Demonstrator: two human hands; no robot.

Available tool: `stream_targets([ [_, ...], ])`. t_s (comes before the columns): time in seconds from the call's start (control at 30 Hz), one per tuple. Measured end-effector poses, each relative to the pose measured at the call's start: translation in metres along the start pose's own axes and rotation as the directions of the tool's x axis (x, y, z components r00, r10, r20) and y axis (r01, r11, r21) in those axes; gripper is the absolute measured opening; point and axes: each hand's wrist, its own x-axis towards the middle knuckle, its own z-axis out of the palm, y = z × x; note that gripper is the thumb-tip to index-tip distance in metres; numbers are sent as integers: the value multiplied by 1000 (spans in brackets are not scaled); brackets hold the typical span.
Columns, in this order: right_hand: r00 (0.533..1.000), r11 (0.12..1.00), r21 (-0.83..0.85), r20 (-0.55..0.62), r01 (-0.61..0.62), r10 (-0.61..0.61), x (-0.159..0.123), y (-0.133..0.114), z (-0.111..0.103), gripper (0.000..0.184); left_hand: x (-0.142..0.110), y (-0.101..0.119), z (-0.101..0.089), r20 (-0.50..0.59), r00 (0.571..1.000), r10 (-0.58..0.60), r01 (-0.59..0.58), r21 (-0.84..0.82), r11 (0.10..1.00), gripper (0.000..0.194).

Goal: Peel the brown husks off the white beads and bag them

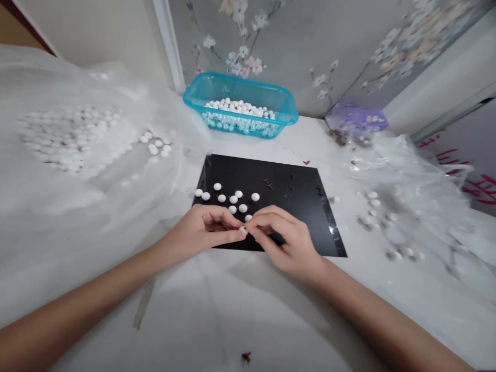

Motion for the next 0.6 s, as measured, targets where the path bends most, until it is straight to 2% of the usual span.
stream_targets([
  [0.17, 997, 956, -290, 72, 43, -24, 2, 2, 2, 16, 3, -2, -3, -1, 1000, -17, 17, 72, 997, 13],
  [0.27, 999, 928, -373, 35, 17, -4, 6, 4, -3, 22, 5, -4, -4, -25, 1000, -11, 14, 125, 992, 14],
  [0.33, 999, 940, -339, -23, -38, 33, 8, 5, -8, 20, 6, -5, -5, -41, 999, -12, 18, 154, 988, 15],
  [0.4, 998, 961, -267, -28, -67, 61, 9, 6, -13, 15, 7, -6, -6, -49, 999, -11, 20, 170, 985, 16],
  [0.53, 993, 978, -209, 111, -21, 45, 9, 8, -11, 14, 8, -9, -8, -21, 1000, -11, 15, 209, 978, 17],
  [0.6, 991, 981, -196, 132, -12, 38, 9, 7, -9, 16, 8, -9, -8, -18, 1000, -17, 21, 213, 977, 17],
])
